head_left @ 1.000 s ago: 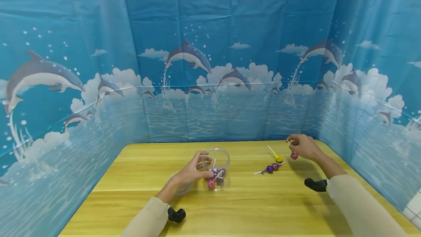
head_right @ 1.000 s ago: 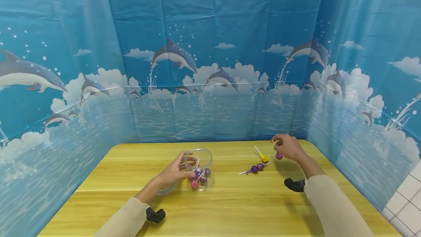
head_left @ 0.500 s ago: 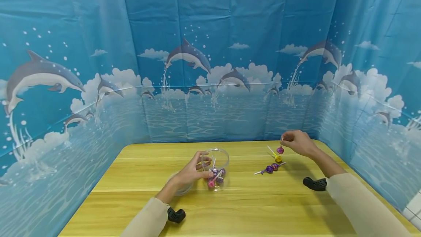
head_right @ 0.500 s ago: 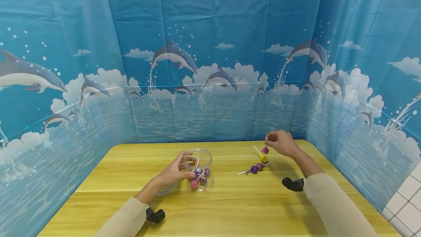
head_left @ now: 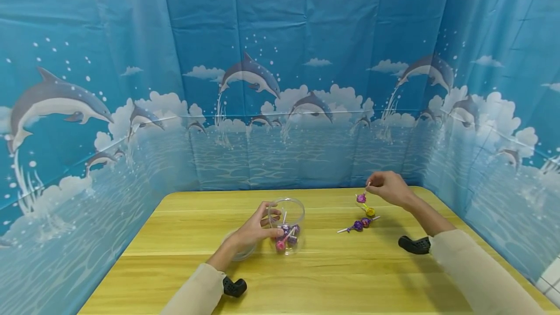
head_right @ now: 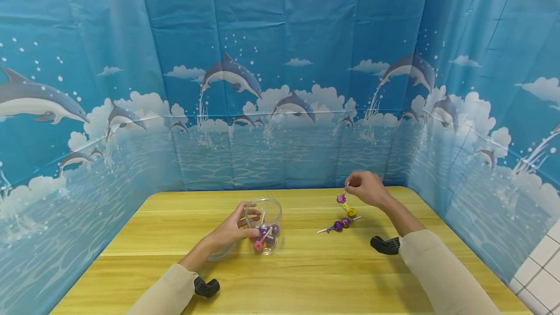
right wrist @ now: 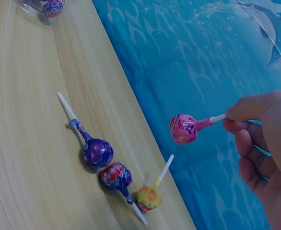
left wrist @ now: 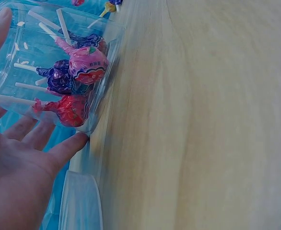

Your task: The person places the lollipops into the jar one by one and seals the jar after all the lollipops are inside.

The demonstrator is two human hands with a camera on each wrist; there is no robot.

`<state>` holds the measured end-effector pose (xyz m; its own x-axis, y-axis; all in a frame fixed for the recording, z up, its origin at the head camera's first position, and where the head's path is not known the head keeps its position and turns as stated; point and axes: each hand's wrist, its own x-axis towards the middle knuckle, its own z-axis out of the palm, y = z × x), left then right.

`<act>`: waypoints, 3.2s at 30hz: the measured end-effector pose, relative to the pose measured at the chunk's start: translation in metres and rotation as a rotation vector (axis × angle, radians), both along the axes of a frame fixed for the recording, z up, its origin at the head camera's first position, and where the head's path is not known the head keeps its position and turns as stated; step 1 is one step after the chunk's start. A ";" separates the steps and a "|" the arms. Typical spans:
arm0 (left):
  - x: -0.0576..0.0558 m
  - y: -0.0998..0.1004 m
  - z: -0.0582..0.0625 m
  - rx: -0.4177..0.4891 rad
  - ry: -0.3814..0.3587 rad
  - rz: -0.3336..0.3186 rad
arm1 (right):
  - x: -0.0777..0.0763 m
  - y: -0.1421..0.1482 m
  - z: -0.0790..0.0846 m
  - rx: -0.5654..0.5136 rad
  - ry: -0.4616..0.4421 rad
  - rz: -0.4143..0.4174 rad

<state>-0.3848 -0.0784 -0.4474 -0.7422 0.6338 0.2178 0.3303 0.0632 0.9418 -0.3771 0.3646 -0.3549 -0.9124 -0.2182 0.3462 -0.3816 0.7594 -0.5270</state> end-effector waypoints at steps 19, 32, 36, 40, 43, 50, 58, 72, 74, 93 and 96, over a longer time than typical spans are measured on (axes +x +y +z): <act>0.001 0.000 0.000 0.003 -0.005 0.005 | -0.002 -0.033 0.005 -0.175 -0.082 0.058; 0.004 0.001 0.001 0.000 -0.004 0.007 | 0.000 -0.065 0.010 -0.233 -0.056 0.107; 0.004 0.001 0.001 0.003 -0.004 0.007 | 0.000 -0.071 0.011 -0.258 -0.059 0.116; 0.003 0.000 0.000 -0.001 0.002 0.012 | -0.002 -0.077 0.010 -0.303 -0.070 0.135; 0.002 -0.001 -0.001 -0.006 0.006 0.016 | -0.003 -0.083 0.010 -0.344 -0.080 0.145; 0.001 0.000 -0.002 -0.006 0.004 0.011 | -0.001 -0.098 0.006 -0.447 -0.112 0.158; 0.003 0.002 0.000 -0.002 0.008 0.008 | 0.004 -0.120 0.005 -0.544 -0.140 0.213; 0.000 0.001 -0.002 -0.010 0.015 0.022 | 0.005 -0.162 -0.010 -0.620 -0.229 0.289; 0.001 0.001 -0.001 -0.014 0.014 0.024 | 0.007 -0.166 -0.011 -0.609 -0.230 0.294; 0.002 0.000 -0.001 -0.019 0.012 0.034 | 0.004 -0.185 -0.011 -0.079 -0.109 0.444; 0.002 -0.001 -0.002 -0.018 0.010 0.036 | 0.002 -0.188 -0.003 0.025 -0.087 0.465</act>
